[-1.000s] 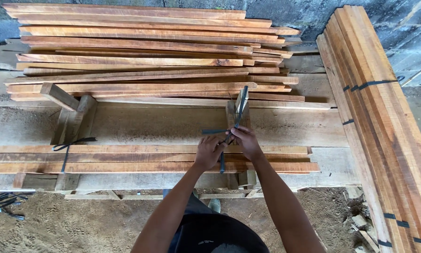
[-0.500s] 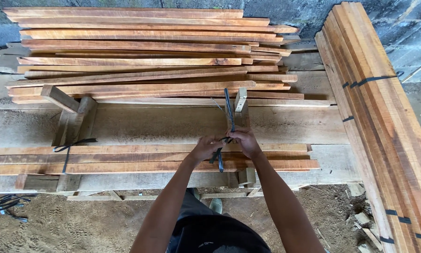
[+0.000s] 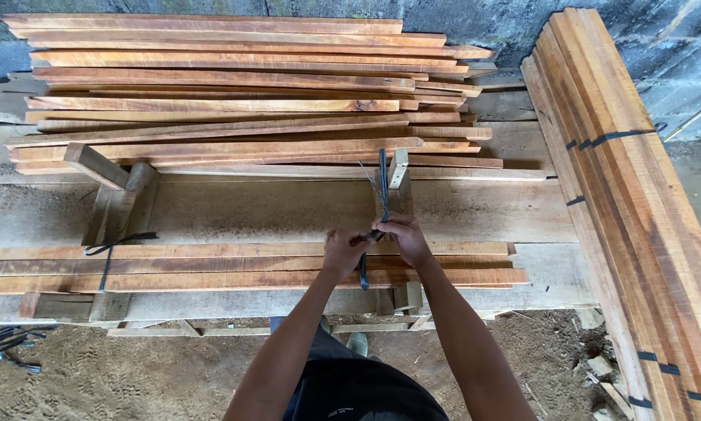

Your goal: Bundling thin wooden planks together using plastic straps and a hand tool.

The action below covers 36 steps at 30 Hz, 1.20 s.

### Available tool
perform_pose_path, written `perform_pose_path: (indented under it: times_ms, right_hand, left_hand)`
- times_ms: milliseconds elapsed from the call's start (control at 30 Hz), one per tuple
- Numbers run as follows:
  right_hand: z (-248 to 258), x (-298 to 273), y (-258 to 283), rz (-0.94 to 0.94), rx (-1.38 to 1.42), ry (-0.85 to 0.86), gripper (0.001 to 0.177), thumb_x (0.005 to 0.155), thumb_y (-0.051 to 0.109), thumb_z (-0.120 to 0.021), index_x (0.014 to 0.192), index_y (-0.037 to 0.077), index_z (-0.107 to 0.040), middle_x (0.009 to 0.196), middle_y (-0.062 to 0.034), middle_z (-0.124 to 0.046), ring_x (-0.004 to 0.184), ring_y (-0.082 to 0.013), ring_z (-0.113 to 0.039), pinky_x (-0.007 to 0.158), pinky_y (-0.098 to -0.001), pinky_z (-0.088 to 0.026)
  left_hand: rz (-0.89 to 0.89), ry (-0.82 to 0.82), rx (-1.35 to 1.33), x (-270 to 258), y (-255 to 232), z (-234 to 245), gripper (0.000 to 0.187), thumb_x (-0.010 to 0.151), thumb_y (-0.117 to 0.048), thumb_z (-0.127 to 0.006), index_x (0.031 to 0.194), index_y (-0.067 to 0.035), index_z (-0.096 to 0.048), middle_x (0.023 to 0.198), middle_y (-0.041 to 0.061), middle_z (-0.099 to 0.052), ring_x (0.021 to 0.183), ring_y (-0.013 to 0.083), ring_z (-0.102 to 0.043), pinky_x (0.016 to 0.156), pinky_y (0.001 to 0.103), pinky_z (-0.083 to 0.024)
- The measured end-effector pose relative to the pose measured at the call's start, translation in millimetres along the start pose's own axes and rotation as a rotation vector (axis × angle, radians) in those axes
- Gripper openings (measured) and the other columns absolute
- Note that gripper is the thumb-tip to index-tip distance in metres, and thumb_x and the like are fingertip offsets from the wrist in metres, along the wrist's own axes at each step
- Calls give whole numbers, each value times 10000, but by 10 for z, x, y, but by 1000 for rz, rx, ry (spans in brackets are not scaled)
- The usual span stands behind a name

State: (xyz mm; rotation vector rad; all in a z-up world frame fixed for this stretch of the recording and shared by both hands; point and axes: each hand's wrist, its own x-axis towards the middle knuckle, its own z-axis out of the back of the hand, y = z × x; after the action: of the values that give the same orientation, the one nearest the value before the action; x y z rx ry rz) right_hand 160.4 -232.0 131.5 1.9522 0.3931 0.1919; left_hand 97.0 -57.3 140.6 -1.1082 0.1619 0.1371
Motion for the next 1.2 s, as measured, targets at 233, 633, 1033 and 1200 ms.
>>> perform_pose_path:
  times_ms: [233, 633, 1033, 1200]
  right_hand:
    - [7, -5, -5, 25, 0, -14, 101, 848, -33, -754, 927, -11, -813, 888, -160, -725, 884, -259, -656, 854, -419, -502]
    - [71, 11, -107, 54, -90, -50, 183, 879, -5, -807, 1062, -21, -817, 906, -198, -775, 831, -232, -687, 817, -393, -554]
    - [-133, -36, 118, -52, -184, -44, 198, 899, 75, -830, 1036, -66, -801, 882, -246, -770, 794, -281, -716, 765, -428, -594]
    - [-139, -16, 209, -54, -326, -99, 209, 971, 218, -803, 949, 10, -811, 768, -171, -700, 689, -200, -631, 657, -371, -496]
  left_hand:
    - [32, 30, 26, -26, -27, 27, 273, 940, -404, -675, 881, -142, -726, 785, 79, -635, 1184, 351, -584, 1193, 572, -359]
    - [4, -79, -69, 12, 28, -77, 462, 1066, -494, -520, 1203, -111, -739, 975, 147, -670, 1277, 390, -510, 1196, 598, -329]
    - [-54, -308, -220, 14, -1, -133, 288, 1072, -384, -620, 1079, -128, -751, 970, 120, -771, 852, 301, -728, 772, 516, -568]
    - [-25, -286, -212, 43, 195, -222, 377, 1088, -441, -584, 1130, -90, -716, 1008, 118, -764, 585, 220, -660, 582, 470, -520]
